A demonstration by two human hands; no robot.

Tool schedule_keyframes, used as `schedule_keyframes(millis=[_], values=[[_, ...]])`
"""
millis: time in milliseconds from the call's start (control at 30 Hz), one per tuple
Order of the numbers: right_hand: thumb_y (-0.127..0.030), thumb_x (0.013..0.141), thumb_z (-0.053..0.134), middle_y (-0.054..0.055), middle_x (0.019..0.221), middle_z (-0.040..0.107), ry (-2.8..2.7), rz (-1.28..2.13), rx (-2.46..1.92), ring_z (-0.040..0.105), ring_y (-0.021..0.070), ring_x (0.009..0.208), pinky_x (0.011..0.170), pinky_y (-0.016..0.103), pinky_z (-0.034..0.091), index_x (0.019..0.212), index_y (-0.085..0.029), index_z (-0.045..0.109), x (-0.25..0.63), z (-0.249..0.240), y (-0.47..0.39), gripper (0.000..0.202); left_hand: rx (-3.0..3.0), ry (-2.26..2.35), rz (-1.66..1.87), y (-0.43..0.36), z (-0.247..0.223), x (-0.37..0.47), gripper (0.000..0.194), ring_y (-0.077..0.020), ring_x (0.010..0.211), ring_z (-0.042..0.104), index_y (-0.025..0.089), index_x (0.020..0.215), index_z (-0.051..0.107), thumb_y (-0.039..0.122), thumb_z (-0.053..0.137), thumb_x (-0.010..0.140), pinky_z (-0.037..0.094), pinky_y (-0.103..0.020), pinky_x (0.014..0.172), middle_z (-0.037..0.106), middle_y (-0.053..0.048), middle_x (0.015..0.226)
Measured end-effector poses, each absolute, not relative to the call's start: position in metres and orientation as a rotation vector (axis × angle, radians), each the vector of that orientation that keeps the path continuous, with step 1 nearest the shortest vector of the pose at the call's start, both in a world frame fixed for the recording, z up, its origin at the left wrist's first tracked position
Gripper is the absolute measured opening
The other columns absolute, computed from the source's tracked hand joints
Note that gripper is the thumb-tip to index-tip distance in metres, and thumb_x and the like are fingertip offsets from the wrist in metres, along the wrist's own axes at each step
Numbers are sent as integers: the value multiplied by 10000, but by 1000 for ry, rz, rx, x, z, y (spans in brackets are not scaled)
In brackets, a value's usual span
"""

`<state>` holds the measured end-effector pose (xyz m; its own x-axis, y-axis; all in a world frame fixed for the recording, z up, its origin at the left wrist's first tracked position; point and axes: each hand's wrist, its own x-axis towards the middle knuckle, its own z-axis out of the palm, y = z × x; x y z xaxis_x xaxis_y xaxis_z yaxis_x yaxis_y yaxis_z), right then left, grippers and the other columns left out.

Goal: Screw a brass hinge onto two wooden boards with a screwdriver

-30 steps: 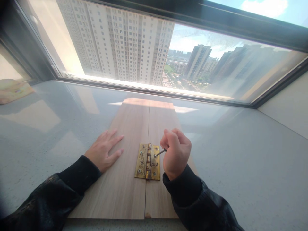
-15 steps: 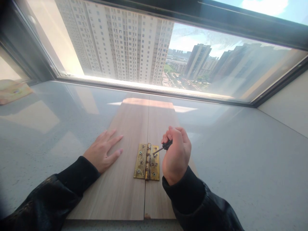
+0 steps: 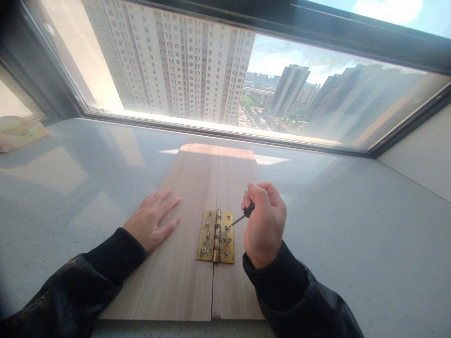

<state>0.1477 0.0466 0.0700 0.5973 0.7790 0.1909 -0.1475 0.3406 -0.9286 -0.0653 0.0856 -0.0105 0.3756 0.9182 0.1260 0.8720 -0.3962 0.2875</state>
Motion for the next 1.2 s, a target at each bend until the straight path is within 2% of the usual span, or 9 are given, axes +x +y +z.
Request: schedule_keyframes(millis=[500,633,733,800,867,933,1067,1200], values=[[-174,752,555,-53,513,412,-747,573,-1072,389,92,504,500,248,321,567,-187,454,141,53,45,211,2477,1616,460,86,-13,-65,512,-388,1295,258,202,1266,509,439,443,818,281,-518,1038,352,-137,1393],[-169,749,558,-61,451,370,-764,591,-1032,346,83,449,458,249,278,502,-187,402,138,52,42,292,2480,1612,445,86,-13,-66,519,-388,1292,262,199,1271,504,443,439,817,281,-517,1037,351,-138,1393],[-180,733,561,-75,388,277,-845,774,-945,249,63,372,404,249,195,431,-191,310,145,54,43,394,2478,1601,420,87,-13,-67,528,-394,1298,248,205,1281,492,451,436,817,280,-524,1034,339,-140,1402],[-214,718,567,-84,373,228,-970,1029,-855,199,52,347,392,247,162,414,-198,272,154,56,45,424,2477,1602,423,87,-13,-67,525,-392,1297,251,205,1278,495,448,437,817,281,-522,1035,342,-141,1401],[-264,705,578,-87,366,212,-1127,1299,-762,182,48,343,396,249,169,410,-203,256,163,58,48,441,2478,1611,445,86,-12,-66,518,-388,1295,258,199,1270,505,441,440,816,277,-515,1040,351,-143,1396],[-284,701,581,-88,362,211,-1157,1387,-735,176,47,340,395,250,175,409,-206,254,165,60,51,445,2480,1612,460,86,-13,-66,515,-387,1294,260,198,1265,511,439,443,815,281,-513,1038,358,-143,1392],[-229,729,556,-87,369,223,-801,993,-905,199,55,338,383,252,173,422,-202,268,153,64,49,421,2497,1618,488,85,-14,-65,501,-376,1291,270,216,1257,516,439,443,815,304,-516,1024,371,-123,1386],[-214,737,565,-71,438,308,-705,732,-994,310,72,403,418,246,258,475,-189,328,140,65,45,354,2512,1639,541,84,-16,-65,489,-368,1287,284,214,1243,530,429,449,811,307,-502,1029,393,-114,1370]])
